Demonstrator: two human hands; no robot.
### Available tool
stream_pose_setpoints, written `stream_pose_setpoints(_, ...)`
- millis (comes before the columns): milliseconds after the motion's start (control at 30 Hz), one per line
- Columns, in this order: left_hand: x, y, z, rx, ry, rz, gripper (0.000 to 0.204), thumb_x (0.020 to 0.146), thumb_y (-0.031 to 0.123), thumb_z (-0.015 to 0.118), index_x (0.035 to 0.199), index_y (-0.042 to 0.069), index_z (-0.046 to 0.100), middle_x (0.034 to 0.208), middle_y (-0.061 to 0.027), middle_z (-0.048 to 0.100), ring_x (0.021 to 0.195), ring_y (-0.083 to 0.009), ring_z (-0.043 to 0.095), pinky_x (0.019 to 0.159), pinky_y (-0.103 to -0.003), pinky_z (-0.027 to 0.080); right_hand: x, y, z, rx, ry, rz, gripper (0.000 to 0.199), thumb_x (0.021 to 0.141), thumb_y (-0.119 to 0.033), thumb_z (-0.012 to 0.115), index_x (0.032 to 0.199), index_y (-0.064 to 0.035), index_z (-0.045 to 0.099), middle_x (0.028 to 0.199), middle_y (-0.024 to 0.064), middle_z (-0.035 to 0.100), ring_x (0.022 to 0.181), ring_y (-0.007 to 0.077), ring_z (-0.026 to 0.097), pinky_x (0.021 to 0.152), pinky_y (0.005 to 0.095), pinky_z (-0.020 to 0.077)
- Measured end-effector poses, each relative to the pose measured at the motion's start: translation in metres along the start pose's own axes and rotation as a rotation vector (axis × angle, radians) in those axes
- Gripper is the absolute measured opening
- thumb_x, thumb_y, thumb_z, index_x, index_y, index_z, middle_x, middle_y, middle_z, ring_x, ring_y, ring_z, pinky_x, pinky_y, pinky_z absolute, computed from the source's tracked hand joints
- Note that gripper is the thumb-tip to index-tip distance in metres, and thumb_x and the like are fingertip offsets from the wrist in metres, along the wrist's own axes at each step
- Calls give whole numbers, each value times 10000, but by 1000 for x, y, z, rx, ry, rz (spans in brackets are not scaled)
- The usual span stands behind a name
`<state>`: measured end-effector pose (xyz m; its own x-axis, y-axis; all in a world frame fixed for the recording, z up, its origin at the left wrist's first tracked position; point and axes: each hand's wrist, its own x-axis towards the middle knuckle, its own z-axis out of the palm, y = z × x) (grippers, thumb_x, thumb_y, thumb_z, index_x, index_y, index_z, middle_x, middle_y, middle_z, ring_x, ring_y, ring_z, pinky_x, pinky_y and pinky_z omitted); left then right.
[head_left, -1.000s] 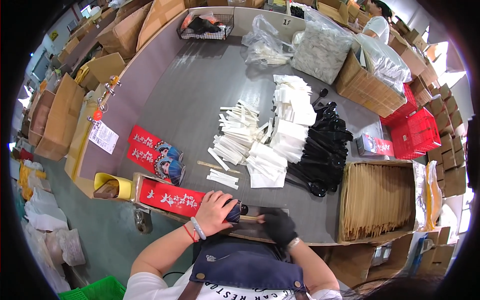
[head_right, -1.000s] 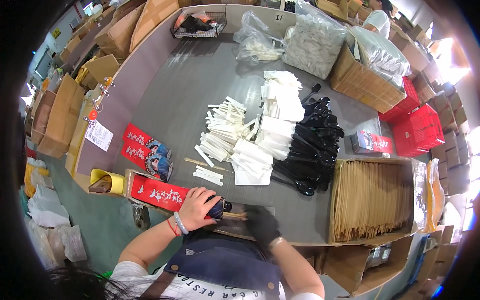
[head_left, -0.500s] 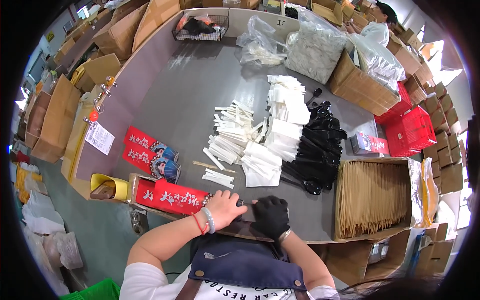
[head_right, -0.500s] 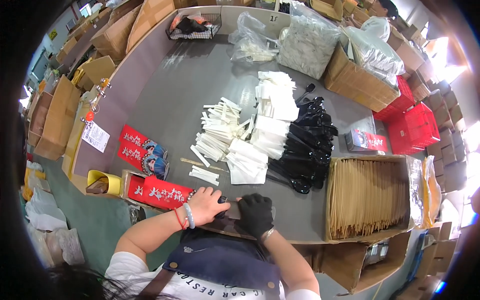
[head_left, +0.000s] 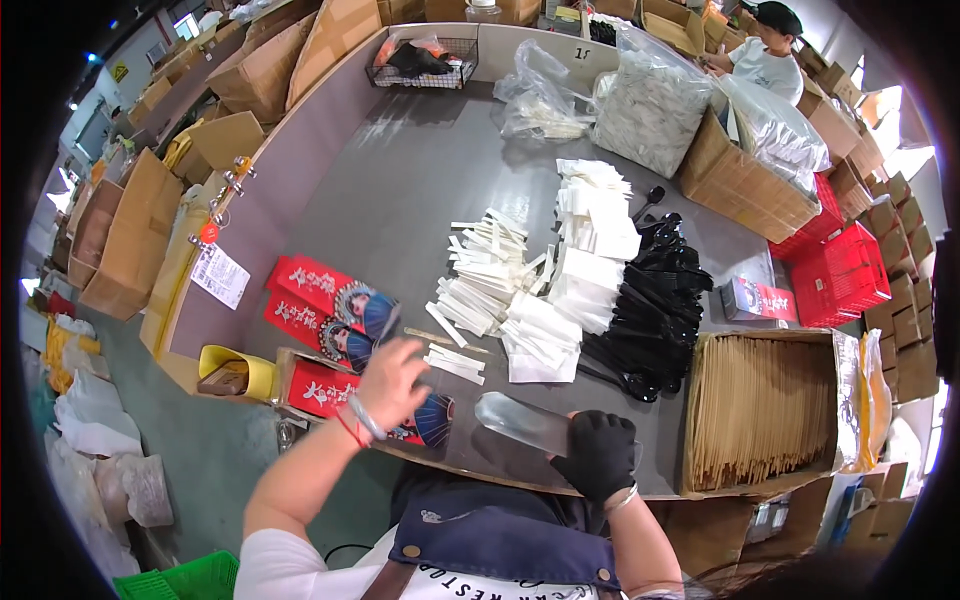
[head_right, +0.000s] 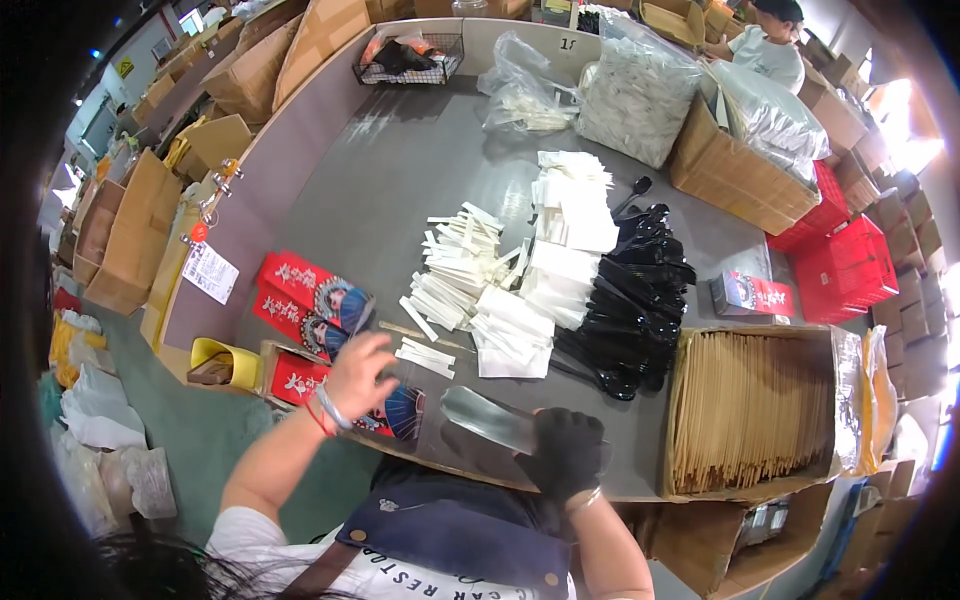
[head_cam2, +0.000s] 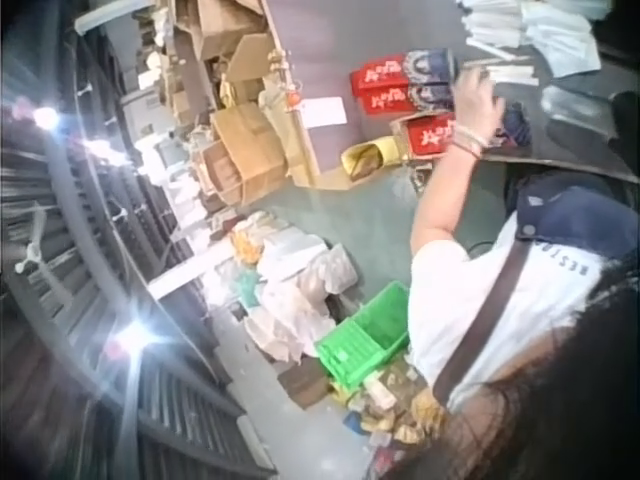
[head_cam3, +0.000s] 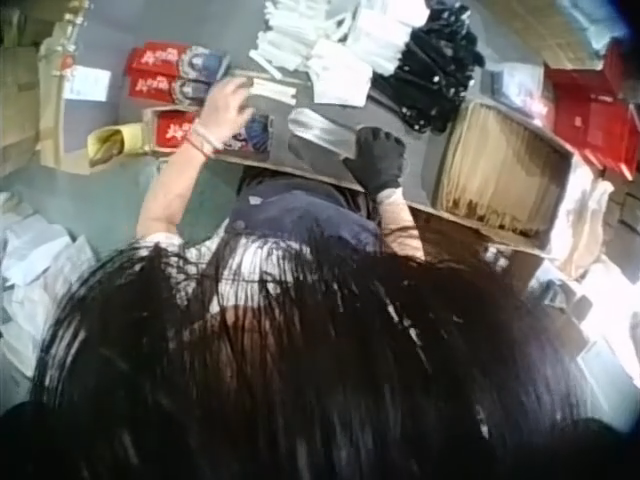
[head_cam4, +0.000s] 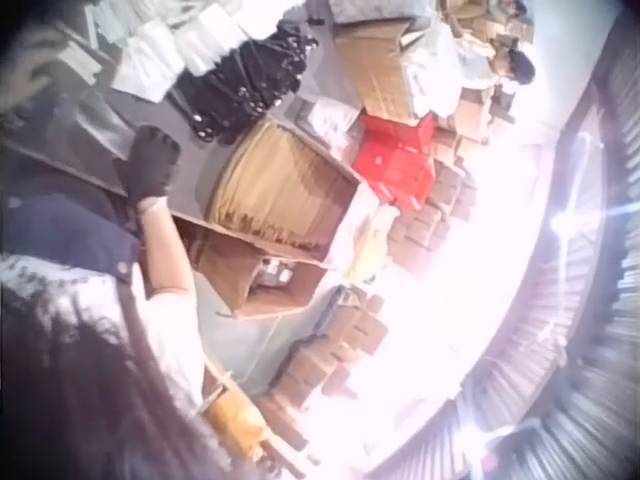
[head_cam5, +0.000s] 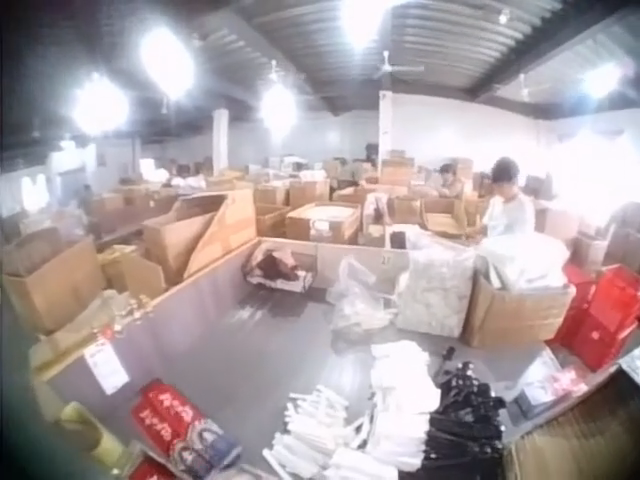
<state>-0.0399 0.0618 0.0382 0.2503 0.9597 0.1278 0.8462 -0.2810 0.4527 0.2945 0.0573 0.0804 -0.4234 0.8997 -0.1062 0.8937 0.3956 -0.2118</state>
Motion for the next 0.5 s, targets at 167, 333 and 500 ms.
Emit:
stream_pose_setpoints(167, -41, 40, 45, 111, 114, -269, 708, 590, 410, 829, 1160, 50, 612, 1298, -176, 465, 1242, -399, 372, 1047, -569, 270, 2, -12, 9, -3, -25, -43, 562, 604, -438, 787, 1039, -121, 624, 959, 74, 636, 919, 281, 602, 805, 430, 414)
stream_pose_setpoints(333, -45, 29, 55, -94, 165, -287, 783, 583, 425, 838, 1192, 6, 581, 1332, -193, 440, 1267, -406, 347, 1049, -562, 254, 1, -12, 13, 6, 29, -113, 570, 588, -440, 793, 1032, -124, 625, 970, 63, 630, 893, 279, 596, 811, 438, 400)
stream_pose_setpoints(500, -42, 28, 49, -99, 142, -305, 827, 590, 433, 840, 1227, -6, 549, 1337, -202, 441, 1268, -411, 350, 1053, -566, 246, 15, -24, 16, 38, -165, -109, 564, 616, -466, 773, 1036, -116, 633, 973, 84, 633, 898, 282, 603, 795, 438, 419)
